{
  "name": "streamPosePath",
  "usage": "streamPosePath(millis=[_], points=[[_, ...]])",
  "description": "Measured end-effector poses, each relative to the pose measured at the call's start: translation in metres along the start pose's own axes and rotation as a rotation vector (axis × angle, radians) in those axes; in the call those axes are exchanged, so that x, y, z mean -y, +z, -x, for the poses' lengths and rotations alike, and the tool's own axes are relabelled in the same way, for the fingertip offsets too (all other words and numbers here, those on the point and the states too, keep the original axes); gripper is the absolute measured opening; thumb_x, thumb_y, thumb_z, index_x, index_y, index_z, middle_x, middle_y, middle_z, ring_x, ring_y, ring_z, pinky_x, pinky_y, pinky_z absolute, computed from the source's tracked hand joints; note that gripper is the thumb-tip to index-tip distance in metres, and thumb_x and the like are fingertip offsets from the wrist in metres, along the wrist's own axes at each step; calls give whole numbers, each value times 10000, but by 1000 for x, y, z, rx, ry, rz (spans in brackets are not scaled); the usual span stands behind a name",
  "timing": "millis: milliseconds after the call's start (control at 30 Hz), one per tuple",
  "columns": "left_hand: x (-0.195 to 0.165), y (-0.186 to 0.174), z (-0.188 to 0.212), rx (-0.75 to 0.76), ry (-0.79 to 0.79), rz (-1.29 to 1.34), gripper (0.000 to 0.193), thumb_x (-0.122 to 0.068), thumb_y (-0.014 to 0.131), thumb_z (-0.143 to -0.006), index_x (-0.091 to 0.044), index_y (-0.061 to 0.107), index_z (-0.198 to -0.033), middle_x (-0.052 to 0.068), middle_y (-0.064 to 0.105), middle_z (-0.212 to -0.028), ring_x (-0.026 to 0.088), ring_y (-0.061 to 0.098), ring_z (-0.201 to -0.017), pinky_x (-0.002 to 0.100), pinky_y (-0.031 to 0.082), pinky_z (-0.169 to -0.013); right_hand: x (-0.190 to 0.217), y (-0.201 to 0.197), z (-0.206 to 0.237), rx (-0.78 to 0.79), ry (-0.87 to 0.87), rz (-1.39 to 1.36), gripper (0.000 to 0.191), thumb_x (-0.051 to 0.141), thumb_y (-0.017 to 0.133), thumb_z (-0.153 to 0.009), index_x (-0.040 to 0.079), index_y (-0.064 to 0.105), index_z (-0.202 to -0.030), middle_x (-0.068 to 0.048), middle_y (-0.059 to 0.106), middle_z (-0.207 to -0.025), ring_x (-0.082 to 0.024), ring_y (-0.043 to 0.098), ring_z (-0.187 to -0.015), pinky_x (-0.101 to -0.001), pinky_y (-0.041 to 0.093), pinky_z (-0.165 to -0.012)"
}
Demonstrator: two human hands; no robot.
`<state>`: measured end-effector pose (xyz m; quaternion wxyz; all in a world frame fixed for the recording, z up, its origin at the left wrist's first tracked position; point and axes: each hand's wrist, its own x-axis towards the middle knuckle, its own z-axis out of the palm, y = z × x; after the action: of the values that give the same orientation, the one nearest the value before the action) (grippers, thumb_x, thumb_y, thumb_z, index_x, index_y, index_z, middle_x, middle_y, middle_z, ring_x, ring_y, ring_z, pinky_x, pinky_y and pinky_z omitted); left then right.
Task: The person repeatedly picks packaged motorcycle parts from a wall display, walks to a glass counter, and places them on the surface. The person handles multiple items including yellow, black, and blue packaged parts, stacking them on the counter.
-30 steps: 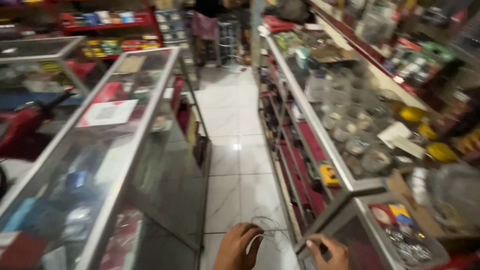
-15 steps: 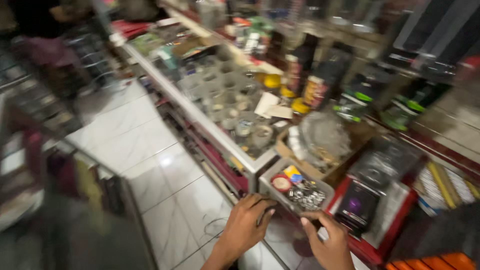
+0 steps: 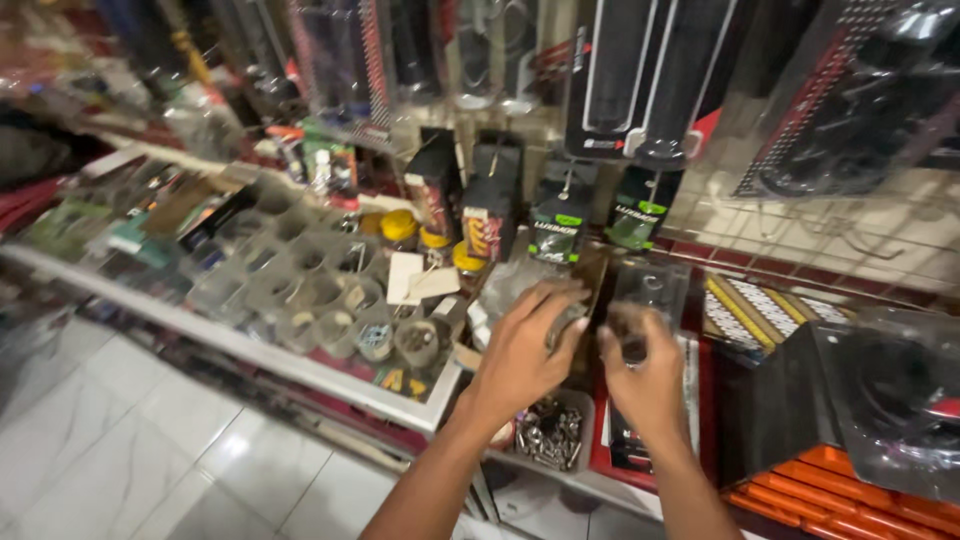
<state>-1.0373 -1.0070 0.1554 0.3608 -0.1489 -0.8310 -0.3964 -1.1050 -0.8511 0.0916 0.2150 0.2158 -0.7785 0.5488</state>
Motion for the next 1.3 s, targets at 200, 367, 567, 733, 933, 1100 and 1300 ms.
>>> streamPosePath(millis=[200,367,567,733,933,1100,1300], points=[[20,23,-76,-38,102,52,347,-109,642,-993,-19,613,-1327,206,652,-1321,418,660,-1165,437,558,-969,-24,24,-86,-170,-204,125,568,-2,738,-845,-26,520,-1369,-241,644,-1226,-351,661,-1110,-413,528,-925],[36,42,-115,-106,99,23,250,-144,657,-978,-54,711,-1205,161,696,-1199,390,717,-966,436,591,-810,-66,41,-137,-140,-187,10,593,88,707,-913,-24,432,-1426,-230,660,-1220,-334,690,-1084,-399,552,-891],[46,46,-117,-75,85,68,152,-137,683,-950,-57,765,-1050,108,725,-1054,340,729,-854,407,587,-763,-88,44,-154,-44,-45,-50,568,54,651,-996,21,416,-1512,-164,675,-1236,-244,669,-1112,-358,554,-912],[47,42,-127,-111,26,125,148,-137,737,-898,-64,778,-1019,108,741,-1033,317,732,-915,392,579,-821,-72,30,-150,17,13,-159,657,-63,682,-814,46,453,-1420,-68,659,-1158,-162,674,-1020,-312,575,-849],[34,50,-128,-232,-80,155,431,-173,840,-764,2,705,-1134,208,705,-1120,405,657,-1078,451,498,-942,-41,18,-105,10,173,-444,728,-158,646,-780,79,470,-1445,-36,619,-1245,-155,622,-1135,-308,547,-914],[25,53,-130,-190,-221,167,548,-196,873,-720,8,673,-1187,206,712,-1118,388,676,-1056,439,512,-906,-17,4,-76,37,159,-427,751,-139,732,-761,53,478,-1441,-72,617,-1301,-186,594,-1234,-335,494,-1021],[31,53,-135,100,-494,360,396,-212,818,-792,-34,772,-1143,124,800,-1041,242,794,-880,323,595,-831,4,-5,-64,60,173,-463,799,-103,764,-760,49,443,-1475,-82,591,-1363,-191,559,-1292,-347,453,-1080]])
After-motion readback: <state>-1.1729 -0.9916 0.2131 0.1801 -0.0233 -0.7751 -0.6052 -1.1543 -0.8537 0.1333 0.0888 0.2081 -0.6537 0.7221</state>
